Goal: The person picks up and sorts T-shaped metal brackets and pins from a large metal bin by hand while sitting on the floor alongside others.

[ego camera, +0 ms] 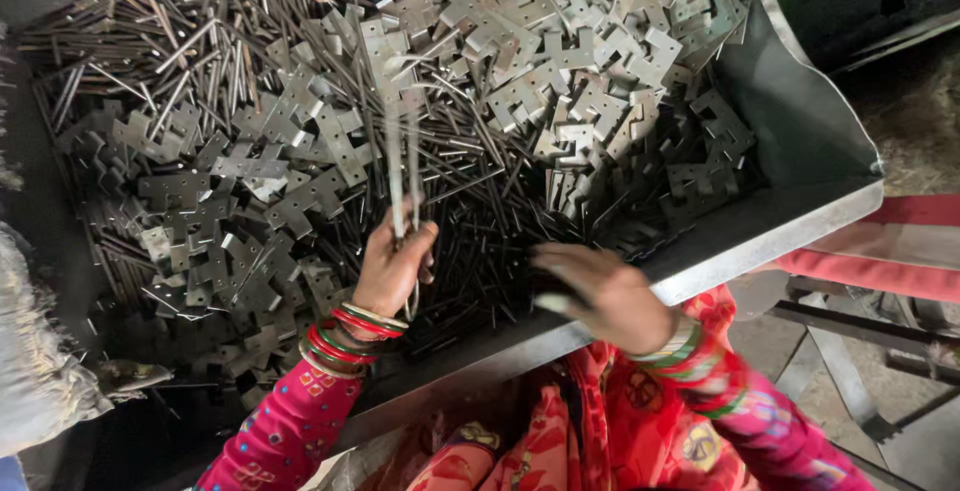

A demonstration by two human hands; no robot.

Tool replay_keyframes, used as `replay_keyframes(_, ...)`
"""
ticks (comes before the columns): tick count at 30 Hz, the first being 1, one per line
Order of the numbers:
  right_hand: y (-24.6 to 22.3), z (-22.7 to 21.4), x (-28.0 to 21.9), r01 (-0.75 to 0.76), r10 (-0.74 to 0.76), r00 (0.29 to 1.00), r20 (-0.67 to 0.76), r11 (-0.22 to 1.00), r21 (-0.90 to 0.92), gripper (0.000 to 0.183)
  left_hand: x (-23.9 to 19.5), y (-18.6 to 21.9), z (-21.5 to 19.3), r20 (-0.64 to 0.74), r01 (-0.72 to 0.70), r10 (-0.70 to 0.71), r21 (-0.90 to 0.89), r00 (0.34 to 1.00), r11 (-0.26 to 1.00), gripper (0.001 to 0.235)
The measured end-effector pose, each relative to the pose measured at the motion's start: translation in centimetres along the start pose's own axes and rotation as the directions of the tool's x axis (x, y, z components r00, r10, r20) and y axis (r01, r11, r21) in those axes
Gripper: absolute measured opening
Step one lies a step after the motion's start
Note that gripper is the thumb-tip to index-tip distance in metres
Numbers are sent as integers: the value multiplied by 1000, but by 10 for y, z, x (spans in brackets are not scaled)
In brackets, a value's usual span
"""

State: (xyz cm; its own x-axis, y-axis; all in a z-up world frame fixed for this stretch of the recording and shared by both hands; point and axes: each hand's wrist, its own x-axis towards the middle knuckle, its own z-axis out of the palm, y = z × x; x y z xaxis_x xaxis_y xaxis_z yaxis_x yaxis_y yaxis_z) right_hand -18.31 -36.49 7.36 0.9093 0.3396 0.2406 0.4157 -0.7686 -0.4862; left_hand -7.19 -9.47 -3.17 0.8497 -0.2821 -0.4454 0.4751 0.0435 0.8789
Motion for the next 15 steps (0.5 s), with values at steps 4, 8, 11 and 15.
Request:
replay_keyframes(4, 46, -36, -32, -332, 355, 935, 28, 899, -286, 39, -7, 19, 12, 232, -562, 512, 328, 827, 760, 58)
replay_keyframes(8, 72, -53, -47, -410, 300, 887, -350, 861, -302, 19, -3, 57, 45, 288, -509, 513, 779, 809, 365, 62)
replay_keyframes(11, 76, -48, -53, -482, 355, 850, -390, 823, -301, 20, 31, 75, 81, 443, -511, 528, 859, 724, -20, 68)
replay_keyframes(15, 77, -48, -53, -497, 352, 814, -463, 834, -239, 19, 122, 68, 146, 509, -438, 609, 855, 609, -277, 65)
